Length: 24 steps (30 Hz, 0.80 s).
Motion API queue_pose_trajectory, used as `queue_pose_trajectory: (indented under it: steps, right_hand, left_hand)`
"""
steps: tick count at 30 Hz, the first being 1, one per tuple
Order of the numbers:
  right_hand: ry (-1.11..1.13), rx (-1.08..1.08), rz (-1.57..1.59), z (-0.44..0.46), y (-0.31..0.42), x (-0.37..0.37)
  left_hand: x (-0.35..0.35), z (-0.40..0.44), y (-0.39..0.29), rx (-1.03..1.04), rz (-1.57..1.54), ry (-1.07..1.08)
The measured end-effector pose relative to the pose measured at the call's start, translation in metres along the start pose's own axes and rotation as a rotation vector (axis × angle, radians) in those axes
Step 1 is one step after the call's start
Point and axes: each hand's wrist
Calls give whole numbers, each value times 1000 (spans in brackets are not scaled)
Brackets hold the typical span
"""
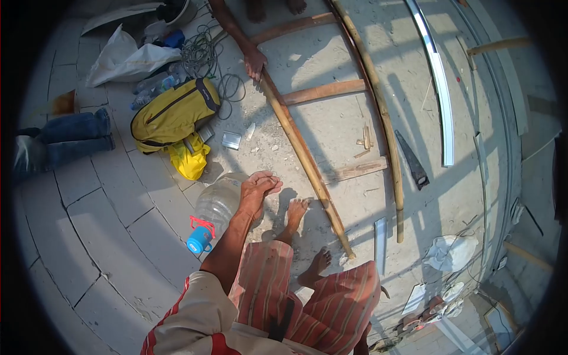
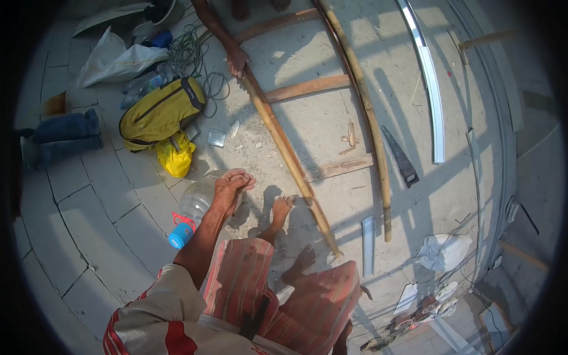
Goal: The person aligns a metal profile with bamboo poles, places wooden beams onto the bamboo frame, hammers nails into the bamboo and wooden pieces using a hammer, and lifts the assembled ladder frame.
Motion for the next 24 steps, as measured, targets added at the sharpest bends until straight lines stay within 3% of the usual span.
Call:
queue_pose_trajectory:
  steps: [3, 8, 15, 17, 19, 22, 24]
  right_hand:
    - [27, -14, -172, -5, 28, -3]
    - [87, -91, -469, 13, 95, -6]
    - [208, -408, -1003, 87, 268, 44]
    - [205, -240, -490, 84, 339, 66]
    - [291, -220, -261, 114, 382, 70]
    - [373, -377, -204, 111, 456, 69]
    - [271, -354, -230, 95, 497, 75]
  left_hand:
    - [5, 17, -17, 83, 17, -179]
    - [-13, 24, -40, 85, -48, -300]
    - [-65, 80, -76, 202, -24, -568]
    - [-67, 85, -78, 224, -9, -643]
    - [-58, 87, -83, 172, -18, -677]
    - [-37, 90, -92, 127, -31, -715]
    - [-25, 100, -97, 102, -33, -719]
Point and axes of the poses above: each hand's wrist, its own z-axis towards the middle knuckle, its own x-axis out of the palm, y = z × x, and after that the axes turned 2 degrees about -y, right-handed
